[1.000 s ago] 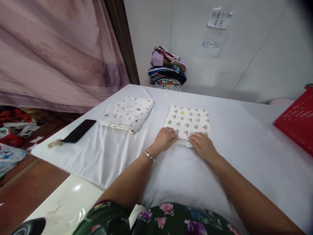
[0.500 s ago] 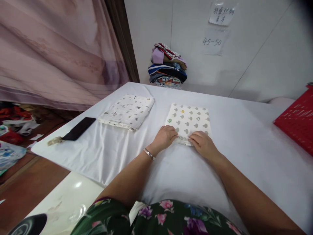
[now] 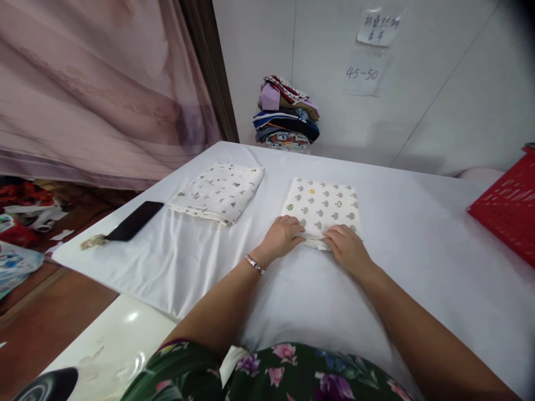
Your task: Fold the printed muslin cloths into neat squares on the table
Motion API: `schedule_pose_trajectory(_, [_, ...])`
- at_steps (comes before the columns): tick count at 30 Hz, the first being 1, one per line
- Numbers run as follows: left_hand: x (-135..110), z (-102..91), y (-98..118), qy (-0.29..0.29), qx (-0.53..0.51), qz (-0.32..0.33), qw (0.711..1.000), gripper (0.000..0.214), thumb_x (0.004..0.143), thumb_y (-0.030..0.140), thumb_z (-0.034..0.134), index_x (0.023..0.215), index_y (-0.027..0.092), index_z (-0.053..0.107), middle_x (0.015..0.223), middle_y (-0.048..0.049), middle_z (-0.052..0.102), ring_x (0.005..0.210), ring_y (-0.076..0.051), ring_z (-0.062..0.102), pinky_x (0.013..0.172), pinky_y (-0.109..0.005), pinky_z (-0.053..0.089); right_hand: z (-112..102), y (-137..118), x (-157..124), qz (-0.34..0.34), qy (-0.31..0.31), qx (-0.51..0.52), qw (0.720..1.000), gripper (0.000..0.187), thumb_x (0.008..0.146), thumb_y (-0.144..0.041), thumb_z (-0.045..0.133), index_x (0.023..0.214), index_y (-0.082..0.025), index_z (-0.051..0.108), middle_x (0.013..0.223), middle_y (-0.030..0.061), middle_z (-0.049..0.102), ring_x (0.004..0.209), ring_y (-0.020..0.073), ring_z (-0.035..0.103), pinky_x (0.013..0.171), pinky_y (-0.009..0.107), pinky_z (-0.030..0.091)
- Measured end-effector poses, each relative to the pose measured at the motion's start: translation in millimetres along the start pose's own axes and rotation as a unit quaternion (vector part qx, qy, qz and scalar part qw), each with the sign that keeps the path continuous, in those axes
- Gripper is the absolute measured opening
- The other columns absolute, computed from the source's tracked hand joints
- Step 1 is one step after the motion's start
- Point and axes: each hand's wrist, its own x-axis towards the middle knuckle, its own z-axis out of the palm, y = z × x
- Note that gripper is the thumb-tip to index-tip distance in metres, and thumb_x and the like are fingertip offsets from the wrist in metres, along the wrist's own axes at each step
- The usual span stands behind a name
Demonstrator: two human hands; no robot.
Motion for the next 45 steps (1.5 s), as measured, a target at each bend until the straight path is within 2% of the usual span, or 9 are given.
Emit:
schedule_pose_trajectory(3, [0, -2.4, 1, -0.005, 0.003, 0.001, 1.000, 0.015, 0.084, 0.027, 0.059, 0.096, 0.021, 0.064, 0.093, -0.0035, 0.061, 0.090, -0.019, 0.053, 0.082, -0.033, 0.039, 0, -2, -1, -0.004, 0.007, 0.004, 1.000, 0.023, 0.092, -0.023, 0.038, 0.094, -0.019, 0.061, 0.092, 0.0079, 0.060, 0.081, 0.0207, 0.052, 0.072, 0.035, 0.044])
schedule_pose_trajectory(10, [1, -11.1, 4, -0.028, 0.020, 0.019, 0.999, 0.020, 0.091, 0.027, 0.046, 0.088, 0.020, 0.064, 0.087, -0.0053, 0.059, 0.086, -0.018, 0.053, 0.079, -0.032, 0.039, -3, -4, 0, -0.005, -0.025, 0.013, 1.000, 0.021, 0.092, -0.023, 0.039, 0.092, -0.020, 0.060, 0.090, 0.0066, 0.060, 0.082, 0.0200, 0.052, 0.072, 0.034, 0.043])
schedule_pose_trajectory(15, [-1, -11.2, 3, -0.040, 0.015, 0.026, 0.999, 0.011, 0.084, 0.028, 0.058, 0.090, 0.020, 0.063, 0.091, -0.0040, 0.059, 0.088, -0.019, 0.052, 0.079, -0.033, 0.038, -7, -5, 1, 0.000, -0.080, 0.021, 0.997, 0.015, 0.090, -0.029, 0.046, 0.091, -0.021, 0.059, 0.091, 0.0059, 0.060, 0.084, 0.0207, 0.053, 0.073, 0.035, 0.043])
schedule_pose_trajectory(17, [-1, -9.7, 3, -0.039, 0.017, 0.024, 0.999, 0.017, 0.080, 0.029, 0.063, 0.094, 0.019, 0.062, 0.093, -0.0040, 0.059, 0.089, -0.020, 0.052, 0.079, -0.033, 0.039, -7, -5, 1, 0.005, -0.086, 0.020, 0.996, 0.014, 0.088, -0.032, 0.051, 0.094, -0.021, 0.059, 0.094, 0.0060, 0.060, 0.086, 0.0216, 0.052, 0.074, 0.036, 0.043])
schedule_pose_trajectory(24, [-1, -6.4, 3, -0.029, 0.021, 0.016, 0.999, 0.013, 0.082, 0.027, 0.060, 0.092, 0.020, 0.062, 0.091, -0.0038, 0.059, 0.088, -0.019, 0.052, 0.077, -0.032, 0.039, -2, -3, -2, 0.023, -0.043, 0.044, 0.998, 0.013, 0.089, -0.027, 0.048, 0.094, -0.022, 0.059, 0.095, 0.0060, 0.060, 0.085, 0.0210, 0.053, 0.071, 0.035, 0.044])
schedule_pose_trajectory(31, [-1, -4.1, 3, -0.022, 0.022, 0.014, 0.999, 0.016, 0.080, 0.026, 0.062, 0.095, 0.020, 0.061, 0.093, -0.0044, 0.059, 0.091, -0.020, 0.052, 0.079, -0.033, 0.039, -2, -7, 0, 0.004, -0.051, 0.001, 0.999, 0.014, 0.089, -0.023, 0.046, 0.089, -0.019, 0.060, 0.090, 0.0068, 0.060, 0.082, 0.0205, 0.053, 0.071, 0.034, 0.043])
schedule_pose_trajectory(37, [0, -2.3, 7, -0.005, 0.054, 0.024, 0.998, 0.012, 0.085, 0.024, 0.053, 0.093, 0.019, 0.060, 0.091, -0.0043, 0.057, 0.089, -0.019, 0.050, 0.079, -0.033, 0.038, 2, -8, -2, 0.000, 0.045, -0.050, 0.998, 0.017, 0.089, -0.021, 0.043, 0.090, -0.018, 0.060, 0.091, 0.0075, 0.061, 0.080, 0.0202, 0.053, 0.070, 0.033, 0.042])
schedule_pose_trajectory(45, [1, -5.8, 6, -0.021, 0.089, 0.039, 0.995, 0.010, 0.082, 0.015, 0.052, 0.079, 0.019, 0.061, 0.085, -0.0023, 0.057, 0.083, -0.017, 0.050, 0.076, -0.031, 0.037, 1, -7, -1, -0.026, 0.002, -0.046, 0.999, 0.013, 0.087, -0.018, 0.047, 0.082, -0.018, 0.059, 0.086, 0.0064, 0.060, 0.077, 0.0189, 0.052, 0.066, 0.031, 0.040])
